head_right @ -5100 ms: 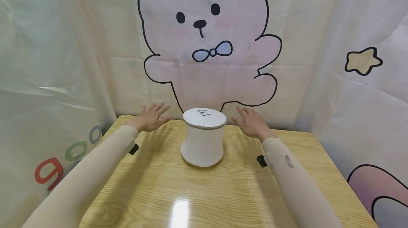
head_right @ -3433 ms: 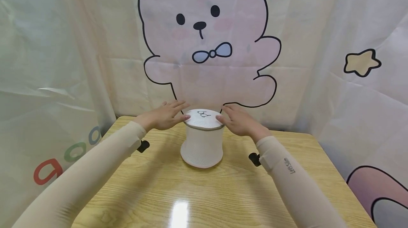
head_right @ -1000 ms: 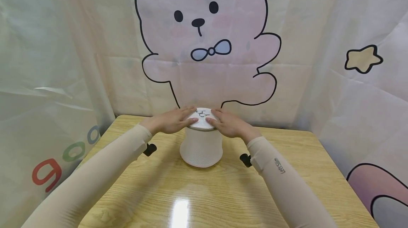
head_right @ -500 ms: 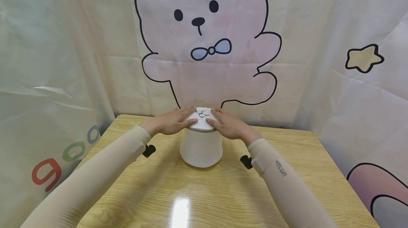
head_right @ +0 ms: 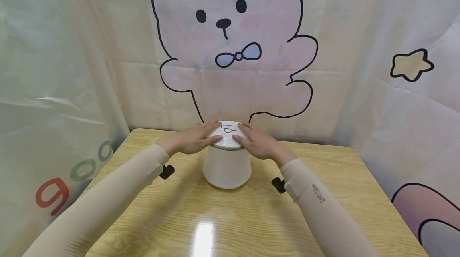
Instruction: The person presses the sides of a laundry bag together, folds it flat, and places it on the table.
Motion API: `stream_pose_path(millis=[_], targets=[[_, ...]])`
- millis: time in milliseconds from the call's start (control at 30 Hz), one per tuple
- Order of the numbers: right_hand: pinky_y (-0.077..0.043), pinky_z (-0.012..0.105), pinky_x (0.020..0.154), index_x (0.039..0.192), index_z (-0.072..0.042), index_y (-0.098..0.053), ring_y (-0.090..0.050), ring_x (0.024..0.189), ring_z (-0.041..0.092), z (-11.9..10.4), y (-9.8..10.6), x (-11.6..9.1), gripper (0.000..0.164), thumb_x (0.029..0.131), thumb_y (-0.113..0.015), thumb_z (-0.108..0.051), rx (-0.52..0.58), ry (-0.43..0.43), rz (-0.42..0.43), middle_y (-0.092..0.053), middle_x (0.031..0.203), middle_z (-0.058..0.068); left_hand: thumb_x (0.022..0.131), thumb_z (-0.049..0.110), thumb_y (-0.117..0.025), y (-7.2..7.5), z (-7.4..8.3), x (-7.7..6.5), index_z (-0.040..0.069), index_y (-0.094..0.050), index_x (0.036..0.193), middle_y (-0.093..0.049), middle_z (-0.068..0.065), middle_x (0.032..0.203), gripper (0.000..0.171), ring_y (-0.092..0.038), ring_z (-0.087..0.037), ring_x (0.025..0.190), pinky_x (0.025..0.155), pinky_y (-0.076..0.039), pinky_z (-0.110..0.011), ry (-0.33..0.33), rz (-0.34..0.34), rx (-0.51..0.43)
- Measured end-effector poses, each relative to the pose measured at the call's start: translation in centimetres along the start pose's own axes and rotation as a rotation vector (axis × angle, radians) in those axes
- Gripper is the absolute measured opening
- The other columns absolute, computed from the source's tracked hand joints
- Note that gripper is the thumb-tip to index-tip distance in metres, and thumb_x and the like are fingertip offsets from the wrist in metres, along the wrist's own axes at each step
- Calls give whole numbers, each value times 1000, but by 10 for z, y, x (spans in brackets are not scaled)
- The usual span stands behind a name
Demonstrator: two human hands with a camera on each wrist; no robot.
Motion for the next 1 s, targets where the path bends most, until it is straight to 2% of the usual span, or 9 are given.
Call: stream_pose_path(millis=[600,833,1000], targets=[[-24,67,124,165,-6,-25,-23,156,46,2,-5,-4,70,111,-41,-49,43,29,26,-23,171,20,108,64,-28,-5,4,-3,10,-15,167,-11,-9,176,81,-11,-31,163,132,-12,-50,-45,32,11],[-23,67,124,166,-9,-22,-20,157,45,4,-8,-6,73,110,-40,-52,76,13,5,-20,172,18,108,64,-29,-6,4,-3,12,-15,168,-10,-8,176,81,-8,-25,163,132,-12,-51,-41,28,16],[-22,66,125,166,-9,-22,-20,158,44,4,-9,-7,73,110,-40,-53,86,13,13,-20,172,16,108,65,-28,-7,4,-3,12,-15,168,-10,-8,176,81,-9,-25,163,132,-13,-51,-45,30,32]])
Point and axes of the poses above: each hand's wrist, its own x-axis towards the middle knuckle, its own y-axis out of the back of the hand, z = x × y, the point moved 9 cm from there along x, towards the middle knuckle
